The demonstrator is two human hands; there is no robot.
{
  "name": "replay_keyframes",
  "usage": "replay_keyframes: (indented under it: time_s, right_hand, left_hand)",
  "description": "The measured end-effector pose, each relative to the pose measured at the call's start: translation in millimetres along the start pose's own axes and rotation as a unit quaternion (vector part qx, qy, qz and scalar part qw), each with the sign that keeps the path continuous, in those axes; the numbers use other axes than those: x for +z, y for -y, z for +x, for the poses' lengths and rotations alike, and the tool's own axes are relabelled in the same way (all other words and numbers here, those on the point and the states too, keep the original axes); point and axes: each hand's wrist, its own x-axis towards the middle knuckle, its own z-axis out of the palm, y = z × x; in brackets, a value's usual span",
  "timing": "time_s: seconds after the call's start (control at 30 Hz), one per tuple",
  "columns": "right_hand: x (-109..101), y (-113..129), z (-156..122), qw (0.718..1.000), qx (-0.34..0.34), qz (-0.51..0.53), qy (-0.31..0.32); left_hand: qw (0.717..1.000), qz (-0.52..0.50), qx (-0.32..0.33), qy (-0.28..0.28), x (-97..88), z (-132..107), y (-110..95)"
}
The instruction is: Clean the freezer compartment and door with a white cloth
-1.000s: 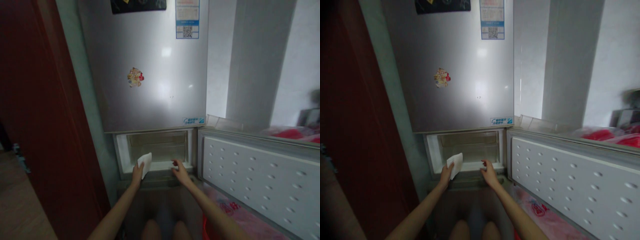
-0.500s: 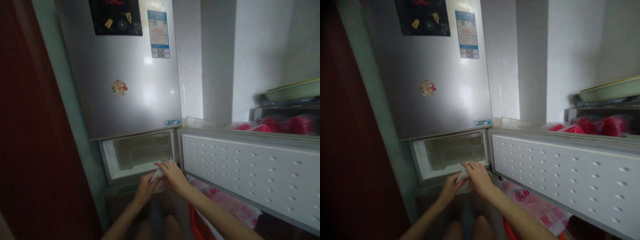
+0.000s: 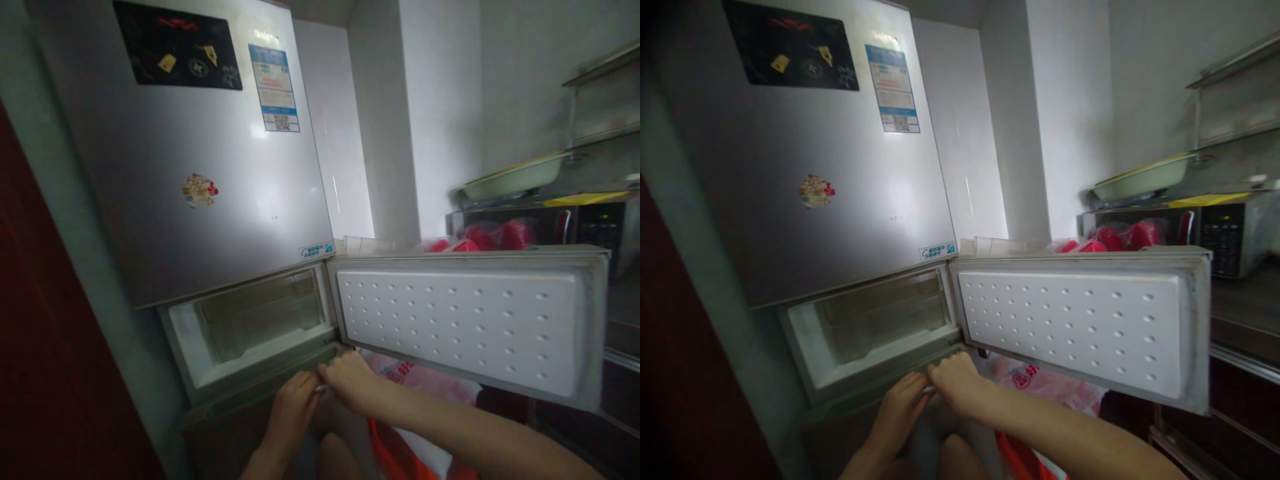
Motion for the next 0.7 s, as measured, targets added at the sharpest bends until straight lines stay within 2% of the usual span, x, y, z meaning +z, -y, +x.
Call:
replay_keyframes:
  time_s: [0.13, 0.23, 0.33, 0.43, 0.47, 0.53, 0.6, 0.63, 0.7]
  right_hand:
    - [11, -4, 4, 0.999, 0.009, 0.007, 0.049]
    - [16, -22, 6, 0.998, 0.030, 0.004, 0.053]
    - [-2, -48, 3, 0.998, 0.052, -0.011, 0.022]
    - [-42, -77, 3, 0.997, 0.043, -0.036, -0.056]
    - [-56, -86, 5, 0.993, 0.022, -0.060, -0.100]
    - [-77, -104, 15, 0.966, -0.065, -0.145, -0.204]
    - [-85, -121, 33, 0.926, -0.139, -0.227, -0.267]
    - [-84, -128, 43, 0.914, -0.154, -0.256, -0.276]
    - [-76, -140, 64, 0.904, -0.152, -0.292, -0.273]
  left_hand:
    - [0.998, -0.009, 0.062, 0.008, -0.4, 7, -16]
    - [0.995, -0.075, 0.059, -0.005, -4.7, 16, -15]
    - [0.991, -0.117, 0.048, -0.047, -13.4, 39, -4]
    - [0.984, -0.132, 0.050, -0.106, -30.4, 84, 6]
    - [0.980, -0.137, 0.050, -0.134, -37.9, 104, 8]
    - [0.970, -0.135, 0.049, -0.197, -53.9, 144, 9]
    - [0.964, -0.111, 0.055, -0.235, -67.2, 184, 6]
    - [0.966, -0.087, 0.064, -0.234, -71.4, 203, 4]
    - [0.978, -0.002, 0.097, -0.185, -73.5, 234, -2]
